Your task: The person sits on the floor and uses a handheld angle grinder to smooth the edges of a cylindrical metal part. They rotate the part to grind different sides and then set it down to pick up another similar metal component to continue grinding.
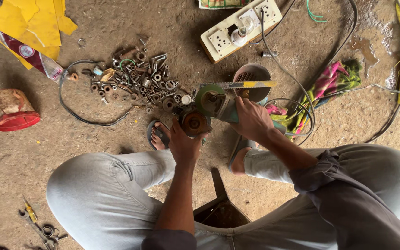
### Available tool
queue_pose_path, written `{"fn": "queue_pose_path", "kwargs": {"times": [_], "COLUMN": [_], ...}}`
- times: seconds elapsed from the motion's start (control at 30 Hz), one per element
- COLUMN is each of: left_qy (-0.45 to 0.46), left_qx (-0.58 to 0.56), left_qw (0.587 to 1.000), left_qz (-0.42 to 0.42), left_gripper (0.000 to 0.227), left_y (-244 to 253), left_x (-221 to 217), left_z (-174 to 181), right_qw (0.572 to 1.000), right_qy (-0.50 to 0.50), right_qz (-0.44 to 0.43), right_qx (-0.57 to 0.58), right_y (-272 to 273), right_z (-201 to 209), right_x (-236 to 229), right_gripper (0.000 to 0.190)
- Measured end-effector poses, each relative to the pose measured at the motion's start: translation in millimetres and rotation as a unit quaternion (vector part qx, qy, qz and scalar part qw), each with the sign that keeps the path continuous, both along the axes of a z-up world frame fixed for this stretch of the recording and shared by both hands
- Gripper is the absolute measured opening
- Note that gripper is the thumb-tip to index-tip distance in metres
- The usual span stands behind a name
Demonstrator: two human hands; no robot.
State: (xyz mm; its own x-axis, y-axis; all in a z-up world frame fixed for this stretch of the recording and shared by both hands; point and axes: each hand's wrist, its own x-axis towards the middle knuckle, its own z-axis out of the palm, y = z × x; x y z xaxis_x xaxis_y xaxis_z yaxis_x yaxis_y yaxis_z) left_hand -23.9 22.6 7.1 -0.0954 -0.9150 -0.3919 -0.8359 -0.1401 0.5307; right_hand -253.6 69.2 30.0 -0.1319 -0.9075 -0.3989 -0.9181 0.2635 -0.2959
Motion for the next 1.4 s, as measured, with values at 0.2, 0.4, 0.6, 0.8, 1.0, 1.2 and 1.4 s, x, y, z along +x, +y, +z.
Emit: {"fn": "queue_pose_path", "kwargs": {"times": [0.2,0.4,0.6,0.8,1.0,1.2,1.4], "left_qy": [0.016,0.016,0.015,0.030,0.044,0.040,0.024], "left_qx": [-0.046,-0.007,-0.013,-0.020,-0.019,-0.004,-0.045], "left_qw": [0.999,1.000,1.000,0.999,0.999,0.999,0.999], "left_qz": [-0.016,0.001,-0.002,0.005,0.016,0.021,-0.008], "left_gripper": [0.124,0.125,0.126,0.126,0.128,0.130,0.127], "left_y": [2,2,1,3,3,2,2], "left_x": [0,-1,0,2,4,5,6], "left_z": [1,7,6,1,0,-1,-6], "right_qw": [1.000,1.000,0.999,0.998,0.998,0.997,0.996], "right_qy": [-0.001,0.002,0.006,-0.002,0.000,0.000,-0.030], "right_qz": [0.001,0.007,0.015,0.014,0.031,0.026,-0.018], "right_qx": [-0.006,-0.022,-0.040,-0.066,-0.057,-0.069,-0.083], "right_y": [1,-1,-7,-16,-29,-39,-44], "right_z": [-4,-4,-2,3,8,-2,-1], "right_x": [-1,0,3,5,12,15,3], "right_gripper": [0.070,0.073,0.083,0.065,0.067,0.067,0.057]}}
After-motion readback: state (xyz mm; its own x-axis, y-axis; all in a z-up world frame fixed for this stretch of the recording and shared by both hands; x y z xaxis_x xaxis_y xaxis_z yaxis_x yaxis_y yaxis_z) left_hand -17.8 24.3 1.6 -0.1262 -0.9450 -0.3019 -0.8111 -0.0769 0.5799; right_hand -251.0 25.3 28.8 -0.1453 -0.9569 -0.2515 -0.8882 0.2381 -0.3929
